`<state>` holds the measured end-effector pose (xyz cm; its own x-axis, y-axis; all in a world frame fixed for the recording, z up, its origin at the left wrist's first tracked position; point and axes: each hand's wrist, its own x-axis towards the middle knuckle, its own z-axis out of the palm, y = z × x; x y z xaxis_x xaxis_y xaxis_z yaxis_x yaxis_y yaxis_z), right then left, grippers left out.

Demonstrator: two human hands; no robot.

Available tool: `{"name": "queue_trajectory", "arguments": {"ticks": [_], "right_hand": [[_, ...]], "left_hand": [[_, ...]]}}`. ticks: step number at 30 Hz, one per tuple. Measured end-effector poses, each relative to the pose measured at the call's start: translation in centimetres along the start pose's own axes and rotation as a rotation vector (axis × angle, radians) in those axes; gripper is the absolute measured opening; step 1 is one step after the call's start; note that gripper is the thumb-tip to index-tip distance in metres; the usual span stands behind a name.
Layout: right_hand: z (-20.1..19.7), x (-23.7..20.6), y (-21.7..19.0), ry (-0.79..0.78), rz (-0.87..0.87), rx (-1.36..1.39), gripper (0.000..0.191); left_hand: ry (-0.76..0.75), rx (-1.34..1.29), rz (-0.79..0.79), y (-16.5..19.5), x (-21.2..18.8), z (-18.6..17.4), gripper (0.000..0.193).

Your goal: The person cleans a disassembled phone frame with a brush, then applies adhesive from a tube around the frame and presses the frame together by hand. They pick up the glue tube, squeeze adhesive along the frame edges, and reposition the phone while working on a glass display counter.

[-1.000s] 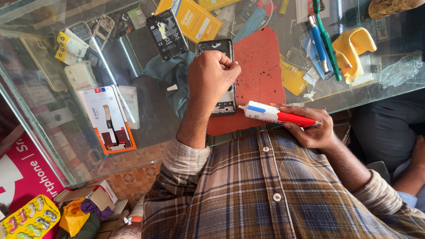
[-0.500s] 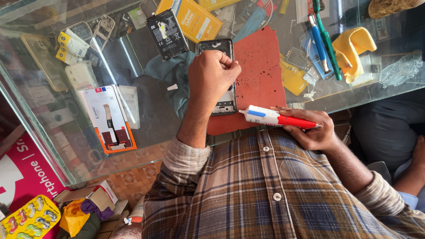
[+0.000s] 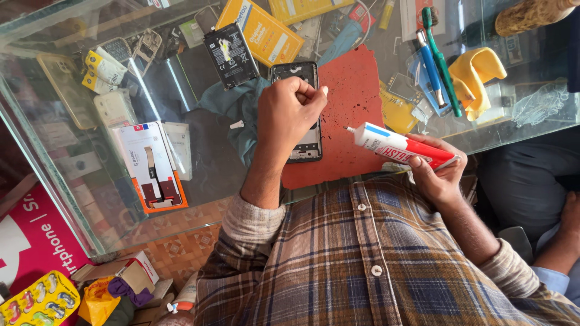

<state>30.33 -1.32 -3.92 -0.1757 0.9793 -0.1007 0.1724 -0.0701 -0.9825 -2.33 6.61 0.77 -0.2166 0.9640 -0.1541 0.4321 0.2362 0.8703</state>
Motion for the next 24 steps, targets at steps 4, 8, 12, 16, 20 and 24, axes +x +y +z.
{"name": "queue_trajectory", "arguments": {"ticks": [4,8,12,16,20,24], "right_hand": [[0.4,0.5,-0.3,0.057,0.029,0.106,0.045],[1.5,2.4,-1.5,0.027,0.008,0.632,0.054],[2.1,4.4,-3.1,0.006,0.005,0.842,0.056],[2.6,5.1,-4.0,0.001,-0.032,0.777,0.055],[3.0,4.5,-4.0,0.014,-0.045,0.591,0.055],[3.2,4.4,-3.6,0.024,-0.065,0.383,0.055]], "left_hand": [[0.12,-0.092,0.068,0.3,-1.6,-1.2,0.032],[0.257,0.139,0.101,0.3,-2.9,-2.1,0.032],[0.343,0.33,0.169,0.2,-4.2,-1.9,0.058],[0.359,0.445,0.23,-0.5,-4.2,-1.1,0.079],[0.317,0.484,0.143,-1.2,-3.9,-0.5,0.09],[0.313,0.446,0.142,-1.7,-3.8,-0.3,0.093]]}}
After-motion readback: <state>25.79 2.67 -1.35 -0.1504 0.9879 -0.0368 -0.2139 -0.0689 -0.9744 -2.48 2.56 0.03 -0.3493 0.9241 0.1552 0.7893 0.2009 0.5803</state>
